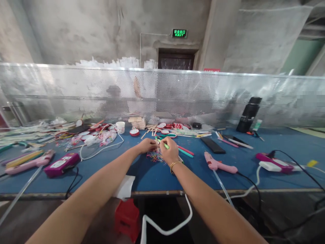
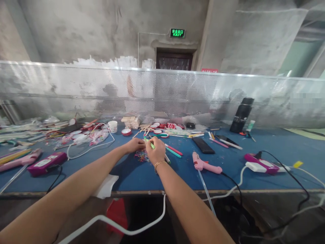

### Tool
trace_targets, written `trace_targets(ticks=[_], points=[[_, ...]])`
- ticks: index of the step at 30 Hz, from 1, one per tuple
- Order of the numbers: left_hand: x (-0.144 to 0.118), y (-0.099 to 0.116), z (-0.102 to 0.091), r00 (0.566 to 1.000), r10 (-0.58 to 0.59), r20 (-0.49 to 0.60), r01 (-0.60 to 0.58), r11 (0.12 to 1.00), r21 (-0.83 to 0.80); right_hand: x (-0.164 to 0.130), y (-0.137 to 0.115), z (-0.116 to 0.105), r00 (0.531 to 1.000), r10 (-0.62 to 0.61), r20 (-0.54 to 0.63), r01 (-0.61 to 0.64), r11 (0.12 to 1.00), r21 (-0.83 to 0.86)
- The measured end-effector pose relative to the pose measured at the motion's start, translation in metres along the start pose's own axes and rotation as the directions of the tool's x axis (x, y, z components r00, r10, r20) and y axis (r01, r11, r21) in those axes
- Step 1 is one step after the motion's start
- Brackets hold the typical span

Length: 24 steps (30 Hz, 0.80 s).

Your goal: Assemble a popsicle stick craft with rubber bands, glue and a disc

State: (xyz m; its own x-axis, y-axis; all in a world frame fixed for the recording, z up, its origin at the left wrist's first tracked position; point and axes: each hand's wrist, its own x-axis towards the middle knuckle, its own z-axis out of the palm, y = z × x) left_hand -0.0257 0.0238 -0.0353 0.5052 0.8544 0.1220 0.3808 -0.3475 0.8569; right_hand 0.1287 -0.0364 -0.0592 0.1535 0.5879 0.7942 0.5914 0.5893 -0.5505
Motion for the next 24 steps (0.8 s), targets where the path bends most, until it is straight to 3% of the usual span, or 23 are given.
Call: trace_targets(ticks=[7,24], points=[[0.0009,0.0007,-0.001,1.0,0.014,0.022,-0.014,1.0,0.005,-0.0006,-0.0001,0.0015,0.999,-0.039,0.015,0.039,0.999,0.032],[0.0021,0.0012,-0.003,0.999,-0.003,0.039,0.003,1.0,-0.012,0.0017,-0.0001,0.0009,0.999,-0.001,-0.043,0.0,1.0,-0.015]])
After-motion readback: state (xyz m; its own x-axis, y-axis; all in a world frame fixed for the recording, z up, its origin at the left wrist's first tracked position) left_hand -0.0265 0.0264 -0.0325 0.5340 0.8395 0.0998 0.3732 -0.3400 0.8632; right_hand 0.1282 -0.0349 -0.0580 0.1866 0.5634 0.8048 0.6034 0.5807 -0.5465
